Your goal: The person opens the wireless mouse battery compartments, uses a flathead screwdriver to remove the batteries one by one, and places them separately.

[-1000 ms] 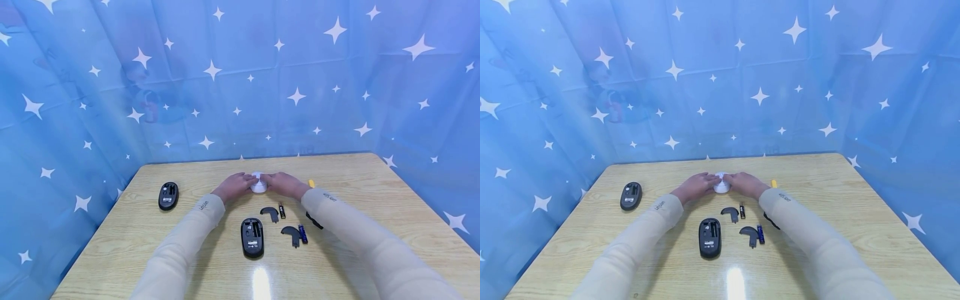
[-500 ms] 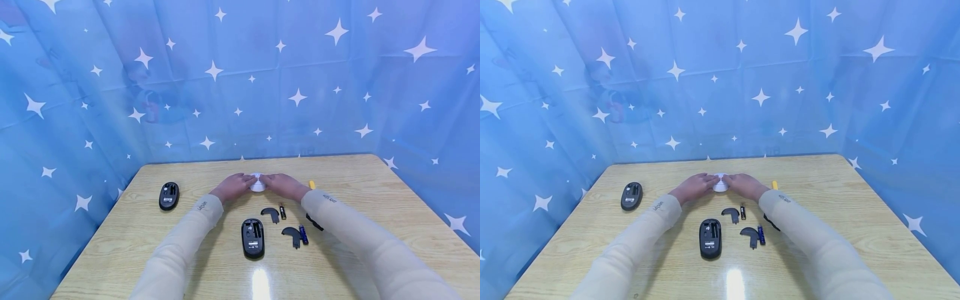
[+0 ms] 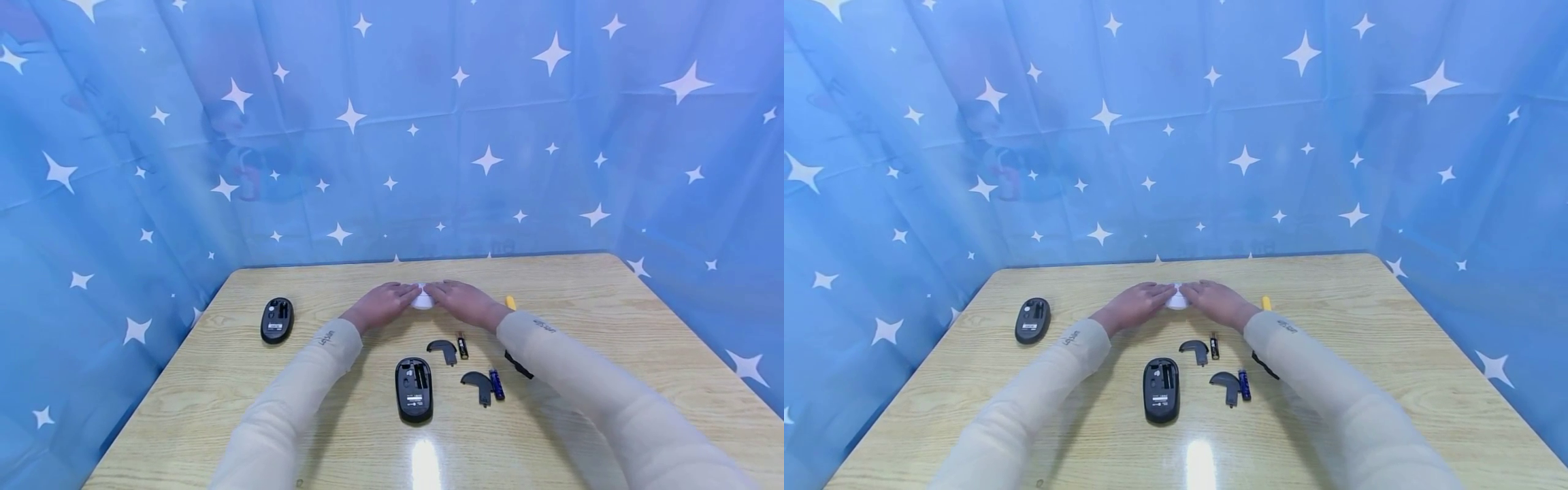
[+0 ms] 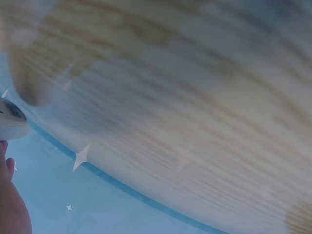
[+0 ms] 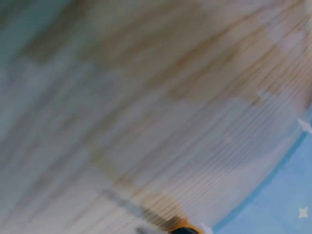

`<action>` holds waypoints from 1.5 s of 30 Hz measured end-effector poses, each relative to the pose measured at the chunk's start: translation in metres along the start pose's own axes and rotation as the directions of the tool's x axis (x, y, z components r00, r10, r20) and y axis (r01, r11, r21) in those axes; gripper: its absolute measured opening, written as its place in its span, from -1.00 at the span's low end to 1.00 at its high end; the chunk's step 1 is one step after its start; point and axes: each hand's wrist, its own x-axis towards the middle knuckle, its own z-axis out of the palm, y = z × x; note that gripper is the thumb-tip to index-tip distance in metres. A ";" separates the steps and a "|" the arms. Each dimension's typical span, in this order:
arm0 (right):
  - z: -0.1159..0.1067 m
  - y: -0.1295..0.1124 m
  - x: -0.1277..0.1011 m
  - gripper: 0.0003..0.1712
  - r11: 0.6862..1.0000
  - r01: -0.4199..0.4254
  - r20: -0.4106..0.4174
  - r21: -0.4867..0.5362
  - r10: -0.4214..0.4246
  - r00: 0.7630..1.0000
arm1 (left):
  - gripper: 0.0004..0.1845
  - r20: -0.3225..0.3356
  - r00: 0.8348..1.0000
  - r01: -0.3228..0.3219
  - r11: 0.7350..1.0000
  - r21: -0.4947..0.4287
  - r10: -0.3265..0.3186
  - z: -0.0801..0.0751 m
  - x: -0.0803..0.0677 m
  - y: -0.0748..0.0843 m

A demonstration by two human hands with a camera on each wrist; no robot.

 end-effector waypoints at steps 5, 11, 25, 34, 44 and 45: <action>0.000 0.005 -0.006 -0.39 0.906 0.241 -0.110 -0.347 -0.295 0.949 | -0.49 -0.062 0.998 -0.012 0.998 -0.059 0.008 -0.002 -0.004 0.001; -0.007 0.001 -0.011 -0.36 0.863 0.302 -0.155 -0.405 -0.390 0.908 | -0.47 -0.215 0.976 -0.070 0.990 -0.122 0.043 -0.005 -0.008 0.002; -0.040 -0.026 -0.029 -0.36 0.837 0.387 -0.312 -0.386 -0.514 0.799 | -0.49 -0.590 0.793 -0.195 0.981 -0.016 0.149 -0.036 -0.015 0.013; -0.052 -0.050 -0.047 -0.33 0.844 0.405 -0.376 -0.351 -0.523 0.765 | -0.59 -0.647 0.754 -0.222 0.971 -0.088 0.114 -0.054 -0.026 0.031; -0.052 -0.072 -0.068 -0.51 0.873 0.411 -0.469 -0.262 -0.487 0.737 | -0.61 -0.681 0.732 -0.211 0.942 -0.262 -0.025 -0.071 -0.035 0.059; -0.051 -0.074 -0.071 -0.57 0.881 0.406 -0.476 -0.243 -0.473 0.742 | -0.61 -0.681 0.731 -0.207 0.939 -0.274 -0.038 -0.073 -0.036 0.061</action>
